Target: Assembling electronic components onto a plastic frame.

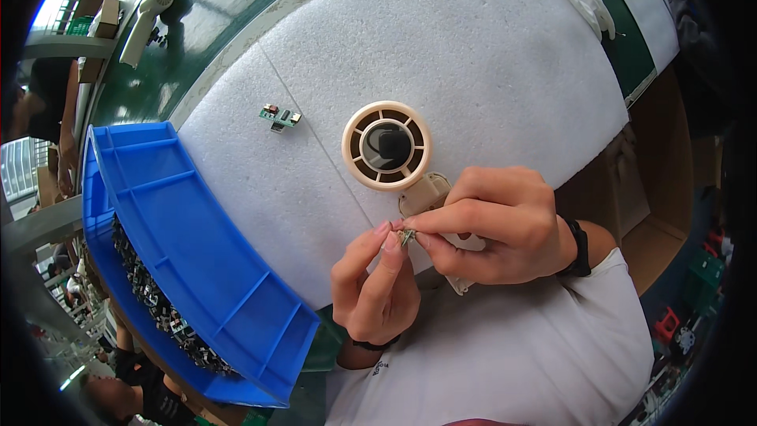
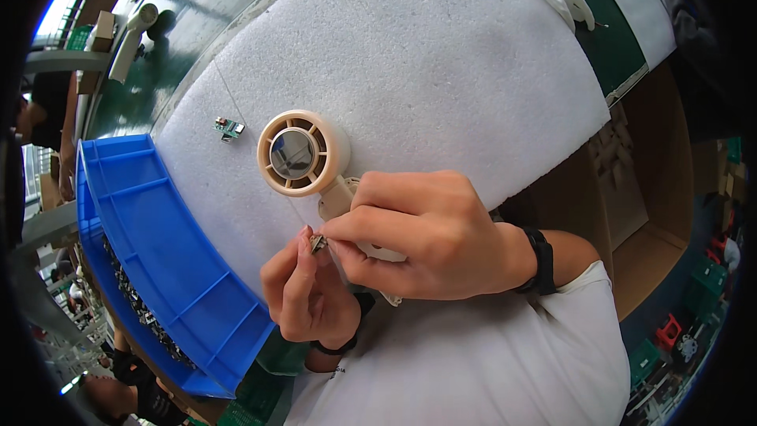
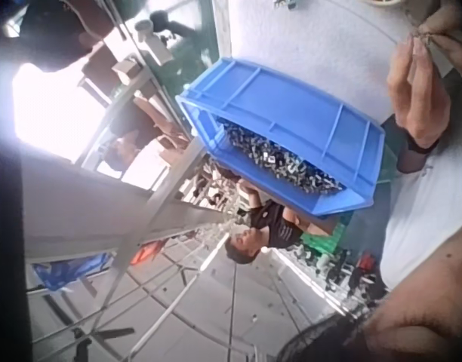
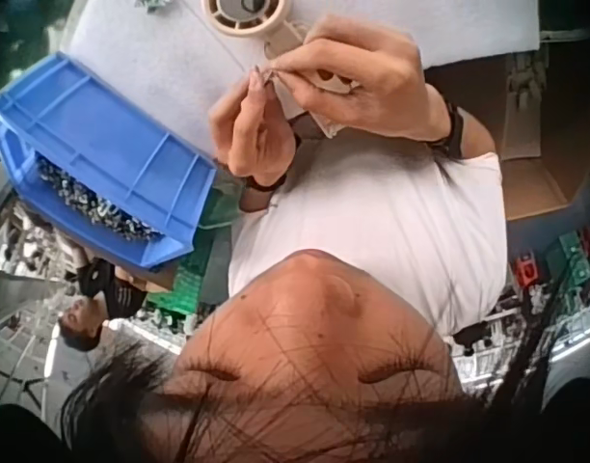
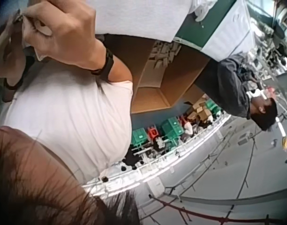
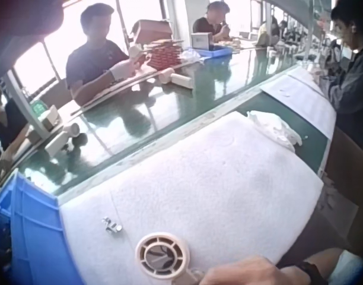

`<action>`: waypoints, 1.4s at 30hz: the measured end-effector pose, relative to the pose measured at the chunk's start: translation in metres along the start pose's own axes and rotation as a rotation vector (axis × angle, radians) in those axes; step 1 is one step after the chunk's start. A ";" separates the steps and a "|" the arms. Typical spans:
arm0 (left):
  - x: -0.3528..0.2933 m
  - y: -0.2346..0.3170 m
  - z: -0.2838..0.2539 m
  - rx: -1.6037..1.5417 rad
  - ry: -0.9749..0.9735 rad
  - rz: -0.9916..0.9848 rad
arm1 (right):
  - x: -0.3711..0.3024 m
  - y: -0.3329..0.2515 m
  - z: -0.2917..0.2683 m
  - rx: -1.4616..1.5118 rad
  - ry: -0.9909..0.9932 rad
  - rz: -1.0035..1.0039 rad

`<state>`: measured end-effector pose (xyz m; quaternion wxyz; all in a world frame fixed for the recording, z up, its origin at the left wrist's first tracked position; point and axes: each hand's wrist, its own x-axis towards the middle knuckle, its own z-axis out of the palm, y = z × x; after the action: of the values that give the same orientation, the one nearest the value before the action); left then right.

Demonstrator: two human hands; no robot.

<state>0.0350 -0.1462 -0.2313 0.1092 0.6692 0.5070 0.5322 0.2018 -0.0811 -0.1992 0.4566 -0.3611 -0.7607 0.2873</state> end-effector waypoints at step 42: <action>0.004 0.004 -0.005 -0.095 0.125 -0.065 | 0.131 0.014 -0.044 0.138 -0.938 -0.050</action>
<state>0.0325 -0.1470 -0.2241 0.1262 0.6121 0.5083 0.5925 0.2037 0.0381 -0.1282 0.0934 -0.1428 -0.8724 0.4581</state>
